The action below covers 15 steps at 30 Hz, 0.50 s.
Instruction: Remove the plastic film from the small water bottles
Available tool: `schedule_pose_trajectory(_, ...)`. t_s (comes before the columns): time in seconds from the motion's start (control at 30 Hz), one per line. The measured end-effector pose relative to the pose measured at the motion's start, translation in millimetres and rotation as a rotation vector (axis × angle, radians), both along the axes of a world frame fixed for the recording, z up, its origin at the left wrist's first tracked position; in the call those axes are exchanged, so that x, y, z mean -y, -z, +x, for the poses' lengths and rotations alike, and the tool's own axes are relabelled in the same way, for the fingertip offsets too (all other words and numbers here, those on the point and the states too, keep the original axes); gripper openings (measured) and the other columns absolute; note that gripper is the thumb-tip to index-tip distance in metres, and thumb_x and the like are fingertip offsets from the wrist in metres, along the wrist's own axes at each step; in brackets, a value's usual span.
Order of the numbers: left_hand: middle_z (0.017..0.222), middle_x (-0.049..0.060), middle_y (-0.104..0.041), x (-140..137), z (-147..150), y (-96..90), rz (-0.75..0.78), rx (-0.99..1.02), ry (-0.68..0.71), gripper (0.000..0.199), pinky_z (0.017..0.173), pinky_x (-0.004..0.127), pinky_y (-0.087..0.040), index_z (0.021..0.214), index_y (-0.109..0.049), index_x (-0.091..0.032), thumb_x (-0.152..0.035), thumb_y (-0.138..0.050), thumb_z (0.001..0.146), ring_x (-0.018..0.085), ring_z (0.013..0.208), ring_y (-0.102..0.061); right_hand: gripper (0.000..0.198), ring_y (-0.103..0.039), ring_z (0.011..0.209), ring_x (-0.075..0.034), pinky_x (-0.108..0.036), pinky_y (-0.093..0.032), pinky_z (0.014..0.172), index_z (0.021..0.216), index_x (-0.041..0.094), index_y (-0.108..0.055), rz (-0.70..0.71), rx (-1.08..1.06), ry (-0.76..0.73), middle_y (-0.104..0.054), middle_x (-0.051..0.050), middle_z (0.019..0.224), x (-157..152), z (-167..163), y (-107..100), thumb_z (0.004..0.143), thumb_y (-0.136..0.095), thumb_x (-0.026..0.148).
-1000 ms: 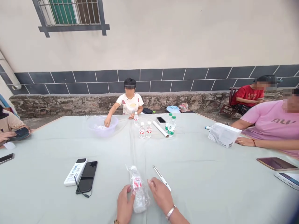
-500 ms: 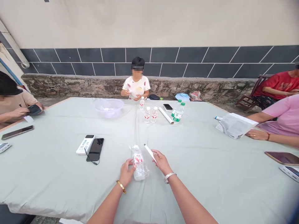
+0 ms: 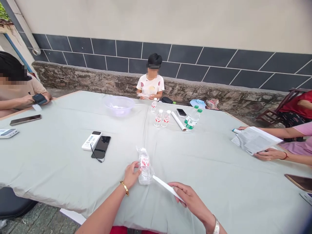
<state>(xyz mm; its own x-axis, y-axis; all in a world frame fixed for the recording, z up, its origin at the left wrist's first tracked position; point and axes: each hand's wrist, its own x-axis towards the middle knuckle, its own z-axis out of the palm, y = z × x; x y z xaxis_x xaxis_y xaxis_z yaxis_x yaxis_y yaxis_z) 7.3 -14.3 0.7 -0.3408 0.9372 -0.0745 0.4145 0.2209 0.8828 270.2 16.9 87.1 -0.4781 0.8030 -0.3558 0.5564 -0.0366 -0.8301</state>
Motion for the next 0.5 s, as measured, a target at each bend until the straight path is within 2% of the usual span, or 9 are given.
schedule_pose_trajectory(0.1, 0.104, 0.006, -0.064, 0.3, 0.8, -4.3, -0.011, -0.015, -0.006, 0.049, 0.097, 0.039, -0.036, 0.122, -0.051, -0.018, -0.039, -0.049, 0.077, 0.021, 0.104, -0.054, 0.046, -0.051, 0.053, -0.016, -0.027, -0.041, 0.053, 0.111, 0.02, -0.06, 0.274, 0.142, 0.276, -0.058, -0.001, 0.063, -23.4, 14.2, 22.4, 0.083, -0.033, 0.045)
schedule_pose_trajectory(0.13, 0.104, 0.006, -0.064, 0.5, 1.1, -5.9, -0.013, -0.018, -0.002, 0.051, 0.099, 0.04, -0.034, 0.124, -0.05, -0.019, -0.039, -0.048, 0.077, 0.021, 0.103, -0.054, 0.044, -0.053, 0.057, -0.017, -0.028, -0.042, 0.056, 0.111, 0.02, -0.059, 0.363, 0.221, 0.317, -0.06, -0.002, 0.066, -32.1, 14.7, 32.1, 0.083, -0.033, 0.043)
schedule_pose_trajectory(0.2, 0.106, 0.005, -0.064, 0.4, 2.1, -9.5, -0.019, -0.022, 0.019, 0.053, 0.104, 0.041, -0.028, 0.129, -0.047, -0.021, -0.038, -0.046, 0.078, 0.021, 0.105, -0.054, 0.039, -0.058, 0.071, -0.02, -0.032, -0.045, 0.065, 0.107, 0.02, -0.06, 0.501, 0.382, 0.304, -0.063, -0.005, 0.077, -45.1, 9.4, 49.0, 0.081, -0.037, 0.037)
schedule_pose_trajectory(0.27, 0.115, 0.005, -0.062, -0.8, 4.4, -13.2, -0.027, -0.03, 0.048, 0.052, 0.109, 0.043, -0.02, 0.131, -0.046, -0.025, -0.037, -0.045, 0.08, 0.021, 0.112, -0.051, 0.035, -0.057, 0.091, -0.025, -0.036, -0.045, 0.077, 0.103, 0.018, -0.062, 0.638, 0.472, 0.284, -0.063, -0.011, 0.097, -49.4, -5.3, 57.3, 0.078, -0.043, 0.032)
schedule_pose_trajectory(0.37, 0.133, 0.004, -0.05, -6.1, 11.4, -18.2, -0.058, -0.057, 0.073, 0.05, 0.111, 0.045, -0.012, 0.13, -0.047, -0.031, -0.034, -0.045, 0.08, 0.021, 0.129, -0.036, 0.038, -0.049, 0.111, -0.026, -0.039, -0.041, 0.089, 0.113, 0.018, -0.057, 0.822, 0.34, 0.26, -0.054, -0.013, 0.119, -44.2, -45.5, 51.8, 0.081, -0.044, 0.034)
schedule_pose_trajectory(0.43, 0.141, 0.004, -0.041, -10.5, 17.4, -20.3, -0.088, -0.069, 0.073, 0.05, 0.11, 0.047, -0.011, 0.13, -0.047, -0.032, -0.031, -0.046, 0.08, 0.023, 0.135, -0.027, 0.048, -0.051, 0.109, -0.023, -0.037, -0.043, 0.088, 0.125, 0.02, -0.047, 0.837, 0.178, 0.181, -0.052, -0.011, 0.123, -42.8, -78.0, 43.3, 0.082, -0.046, 0.039)
schedule_pose_trajectory(0.5, 0.144, 0.005, -0.037, -13.5, 21.9, -20.7, -0.109, -0.068, 0.071, 0.05, 0.11, 0.049, -0.01, 0.13, -0.047, -0.031, -0.029, -0.046, 0.08, 0.024, 0.136, -0.024, 0.054, -0.057, 0.097, -0.021, -0.034, -0.045, 0.082, 0.129, 0.02, -0.043, 0.758, 0.131, 0.112, -0.057, -0.009, 0.113, -48.9, -103.8, 38.0, 0.08, -0.049, 0.041)
